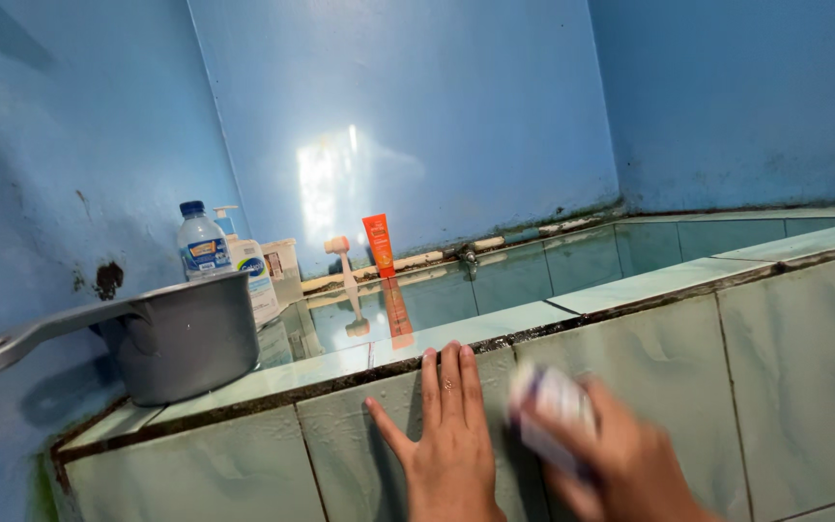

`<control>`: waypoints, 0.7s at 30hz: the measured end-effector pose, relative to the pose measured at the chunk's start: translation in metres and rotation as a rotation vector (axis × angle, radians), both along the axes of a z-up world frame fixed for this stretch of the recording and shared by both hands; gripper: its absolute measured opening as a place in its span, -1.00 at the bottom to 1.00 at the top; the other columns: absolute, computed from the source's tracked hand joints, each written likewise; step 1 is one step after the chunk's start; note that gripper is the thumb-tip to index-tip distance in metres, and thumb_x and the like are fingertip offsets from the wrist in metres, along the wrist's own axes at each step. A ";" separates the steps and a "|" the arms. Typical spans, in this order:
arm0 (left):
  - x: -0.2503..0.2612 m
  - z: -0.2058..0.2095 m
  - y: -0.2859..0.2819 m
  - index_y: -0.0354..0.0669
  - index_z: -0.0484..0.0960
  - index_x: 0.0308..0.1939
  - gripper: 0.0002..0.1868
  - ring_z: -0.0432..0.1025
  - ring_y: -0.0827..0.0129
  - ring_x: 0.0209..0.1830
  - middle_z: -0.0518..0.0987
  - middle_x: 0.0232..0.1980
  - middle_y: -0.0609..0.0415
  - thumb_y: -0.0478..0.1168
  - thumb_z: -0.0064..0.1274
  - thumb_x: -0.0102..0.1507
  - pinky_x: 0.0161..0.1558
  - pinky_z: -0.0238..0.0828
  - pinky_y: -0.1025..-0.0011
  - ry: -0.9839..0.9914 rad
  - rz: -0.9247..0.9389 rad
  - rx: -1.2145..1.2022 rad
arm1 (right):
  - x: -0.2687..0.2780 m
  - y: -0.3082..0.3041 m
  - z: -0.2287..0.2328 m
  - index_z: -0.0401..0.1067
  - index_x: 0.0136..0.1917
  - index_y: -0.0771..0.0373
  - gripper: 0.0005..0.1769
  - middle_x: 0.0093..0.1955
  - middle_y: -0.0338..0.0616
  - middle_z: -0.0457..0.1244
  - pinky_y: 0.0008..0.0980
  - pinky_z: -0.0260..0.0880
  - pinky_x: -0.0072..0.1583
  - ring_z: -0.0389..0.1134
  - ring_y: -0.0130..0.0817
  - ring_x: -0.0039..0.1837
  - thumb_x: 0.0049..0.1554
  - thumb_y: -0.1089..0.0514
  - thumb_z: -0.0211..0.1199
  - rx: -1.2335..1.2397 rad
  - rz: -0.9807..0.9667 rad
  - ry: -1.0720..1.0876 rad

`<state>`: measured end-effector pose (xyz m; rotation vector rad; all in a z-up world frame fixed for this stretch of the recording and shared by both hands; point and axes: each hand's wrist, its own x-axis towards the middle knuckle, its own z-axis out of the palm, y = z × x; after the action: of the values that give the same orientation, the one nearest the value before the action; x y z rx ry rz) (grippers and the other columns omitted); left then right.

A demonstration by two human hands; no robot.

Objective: The person uses a purple scrub brush to scrub the tiled wall of a bathtub. They move the brush back and forth across the tiles, focusing on the grout lines and the surface of the tiles.

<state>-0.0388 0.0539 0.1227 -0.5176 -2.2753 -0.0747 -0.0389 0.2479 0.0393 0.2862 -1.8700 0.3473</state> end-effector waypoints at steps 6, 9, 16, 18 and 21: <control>0.017 0.005 -0.007 -0.28 -0.36 0.57 0.47 -0.44 0.06 0.66 -0.30 0.67 -0.04 -0.28 0.42 -0.18 0.27 -0.59 -0.73 -0.137 0.027 -0.132 | -0.003 0.009 -0.084 0.45 0.31 -0.17 -0.35 0.00 -0.13 0.38 -0.31 0.53 -0.01 0.51 -0.23 0.01 -0.04 -0.15 0.49 -0.033 0.232 -0.299; 0.024 0.010 -0.003 -0.28 -0.40 0.56 0.47 -0.51 0.06 0.67 -0.37 0.68 -0.03 -0.28 0.40 -0.16 0.31 -0.60 -0.69 -0.223 0.012 -0.081 | 0.012 0.030 -0.051 0.47 0.27 -0.06 -0.41 -0.05 -0.18 0.41 -0.36 0.54 0.02 0.53 -0.30 0.01 0.02 -0.22 0.47 0.093 0.243 -0.316; 0.023 0.012 -0.001 -0.25 -0.40 0.56 0.46 -0.52 0.10 0.67 -0.38 0.68 0.01 -0.27 0.38 -0.16 0.27 -0.60 -0.66 -0.177 0.031 -0.077 | 0.022 0.038 -0.009 0.44 0.42 -0.37 -0.22 0.16 0.01 0.33 -0.27 0.47 -0.06 0.46 -0.07 0.04 -0.06 0.09 0.45 0.479 0.114 -0.042; 0.027 0.011 -0.002 -0.26 -0.41 0.56 0.45 -0.52 0.08 0.66 -0.37 0.68 -0.01 -0.29 0.37 -0.15 0.31 -0.60 -0.69 -0.179 0.035 -0.093 | 0.019 0.032 -0.042 0.44 0.42 -0.37 -0.22 0.16 0.01 0.32 -0.26 0.47 -0.06 0.46 -0.07 0.03 -0.07 0.09 0.45 0.488 0.126 -0.051; 0.034 0.019 0.003 -0.28 -0.46 0.55 0.44 -0.59 0.06 0.66 -0.46 0.68 -0.04 -0.28 0.37 -0.09 0.31 -0.64 -0.69 -0.267 0.079 -0.115 | 0.006 0.036 -0.087 0.44 0.41 -0.37 -0.22 0.15 0.00 0.32 -0.26 0.48 -0.07 0.46 -0.07 0.02 -0.07 0.08 0.45 0.502 0.101 -0.050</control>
<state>-0.0052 0.0564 0.1416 -0.5012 -2.5700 0.0290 -0.0326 0.2840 -0.0481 0.7177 -1.9769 -0.0558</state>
